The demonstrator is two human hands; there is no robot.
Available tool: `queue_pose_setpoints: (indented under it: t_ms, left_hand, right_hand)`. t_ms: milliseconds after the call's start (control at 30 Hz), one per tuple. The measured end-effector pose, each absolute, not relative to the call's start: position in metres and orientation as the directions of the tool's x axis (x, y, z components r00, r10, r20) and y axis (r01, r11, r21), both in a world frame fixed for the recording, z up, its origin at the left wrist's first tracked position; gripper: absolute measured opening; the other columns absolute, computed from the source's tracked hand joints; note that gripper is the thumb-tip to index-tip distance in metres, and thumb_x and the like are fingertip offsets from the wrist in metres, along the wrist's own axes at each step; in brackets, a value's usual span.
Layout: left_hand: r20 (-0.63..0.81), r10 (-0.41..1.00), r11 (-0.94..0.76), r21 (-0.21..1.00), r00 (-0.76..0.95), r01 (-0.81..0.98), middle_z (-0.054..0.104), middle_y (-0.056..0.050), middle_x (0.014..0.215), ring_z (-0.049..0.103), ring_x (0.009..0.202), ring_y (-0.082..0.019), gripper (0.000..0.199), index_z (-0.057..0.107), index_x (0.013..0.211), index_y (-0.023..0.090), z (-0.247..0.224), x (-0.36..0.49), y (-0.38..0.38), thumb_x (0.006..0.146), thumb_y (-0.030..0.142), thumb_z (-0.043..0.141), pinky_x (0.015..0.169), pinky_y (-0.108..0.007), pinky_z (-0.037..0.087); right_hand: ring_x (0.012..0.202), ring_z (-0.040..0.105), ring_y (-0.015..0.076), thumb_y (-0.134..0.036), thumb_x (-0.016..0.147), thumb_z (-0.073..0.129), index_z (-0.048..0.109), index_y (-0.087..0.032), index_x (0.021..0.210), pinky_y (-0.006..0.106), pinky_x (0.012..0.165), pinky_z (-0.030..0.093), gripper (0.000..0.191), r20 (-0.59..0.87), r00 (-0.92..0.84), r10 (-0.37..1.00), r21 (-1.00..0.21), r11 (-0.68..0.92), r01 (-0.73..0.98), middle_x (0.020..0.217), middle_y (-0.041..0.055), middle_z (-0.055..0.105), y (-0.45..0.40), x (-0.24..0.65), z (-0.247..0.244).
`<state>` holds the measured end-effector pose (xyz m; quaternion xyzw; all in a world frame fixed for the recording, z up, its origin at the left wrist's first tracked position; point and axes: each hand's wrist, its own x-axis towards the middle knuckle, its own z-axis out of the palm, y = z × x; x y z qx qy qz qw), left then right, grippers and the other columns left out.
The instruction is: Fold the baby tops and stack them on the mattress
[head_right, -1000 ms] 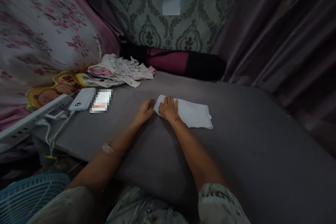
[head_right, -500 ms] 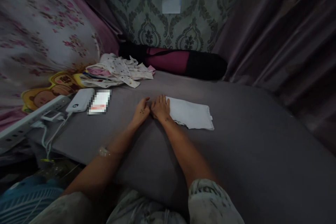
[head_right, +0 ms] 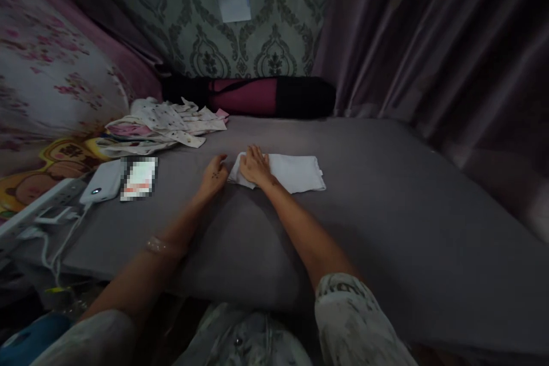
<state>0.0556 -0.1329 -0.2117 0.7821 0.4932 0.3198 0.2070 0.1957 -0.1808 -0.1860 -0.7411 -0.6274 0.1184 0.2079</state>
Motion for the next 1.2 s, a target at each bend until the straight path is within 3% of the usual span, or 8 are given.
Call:
queue_pose_setpoints:
  t_ms: [200,300,433,567,900,1200]
  left_hand:
    - [0.250,0.799,-0.593,0.477,0.547,0.649,0.059,-0.014,0.135,0.055,0.126,-0.024,0.039,0.053,0.131,0.015,-0.192,0.091,-0.138,0.095,0.022,0.040,0.107,-0.039,0.043]
    - [0.218,0.715,-0.691,0.368,0.665,0.622,0.051,-0.012,0.145,0.046,0.134,-0.024,0.040,0.051,0.134,0.017,-0.195,0.111,-0.143,0.097,0.028,0.039,0.113,-0.042,0.036]
    - [0.170,0.628,-0.773,0.245,0.759,0.585,0.041,-0.011,0.153,0.034,0.143,-0.022,0.046,0.044,0.142,0.018,-0.202,0.126,-0.146,0.099,0.029,0.034,0.118,-0.048,0.025]
    - [0.110,0.622,-0.780,0.173,0.775,0.602,0.038,-0.010,0.155,0.030,0.145,-0.023,0.049,0.042,0.145,0.017,-0.211,0.128,-0.144,0.100,0.030,0.027,0.119,-0.050,0.021]
    - [0.030,0.636,-0.765,0.151,0.771,0.626,0.035,-0.011,0.157,0.027,0.147,-0.025,0.055,0.037,0.149,0.014,-0.215,0.128,-0.145,0.100,0.034,0.021,0.120,-0.051,0.018]
    - [0.122,0.641,-0.766,0.166,0.758,0.621,0.039,-0.012,0.154,0.030,0.145,-0.027,0.053,0.043,0.146,0.017,-0.206,0.126,-0.139,0.101,0.039,0.024,0.118,-0.054,0.019]
  right_hand:
    - [0.148,0.019,0.0285,-0.030,0.100,0.025,0.035,-0.012,0.150,0.056,0.118,0.014,0.054,0.089,0.221,0.971,-0.288,-0.187,0.939,0.160,0.0134,0.025,-0.224,0.252,-0.189]
    - [0.148,0.019,0.0289,-0.032,0.100,0.023,0.035,-0.012,0.151,0.058,0.118,0.013,0.055,0.085,0.172,0.981,-0.225,-0.150,0.963,0.160,0.0132,0.026,-0.233,0.262,-0.193]
    - [0.148,0.021,0.0277,-0.032,0.100,0.024,0.034,-0.013,0.151,0.057,0.118,0.012,0.056,0.101,0.126,0.987,-0.185,-0.106,0.977,0.159,0.0116,0.028,-0.234,0.263,-0.196]
    - [0.147,0.023,0.0272,-0.031,0.100,0.025,0.037,-0.013,0.150,0.056,0.118,0.014,0.055,0.116,0.130,0.985,-0.174,-0.109,0.979,0.158,0.0108,0.032,-0.232,0.262,-0.205]
    - [0.145,0.026,0.0264,-0.034,0.101,0.025,0.037,-0.015,0.150,0.053,0.118,0.017,0.054,0.108,0.150,0.983,-0.168,-0.131,0.977,0.158,0.0095,0.032,-0.229,0.262,-0.213]
    - [0.148,0.022,0.0262,-0.033,0.101,0.022,0.034,-0.010,0.151,0.054,0.119,0.014,0.056,0.082,0.225,0.971,-0.214,-0.203,0.955,0.160,0.0136,0.026,-0.241,0.281,-0.199]
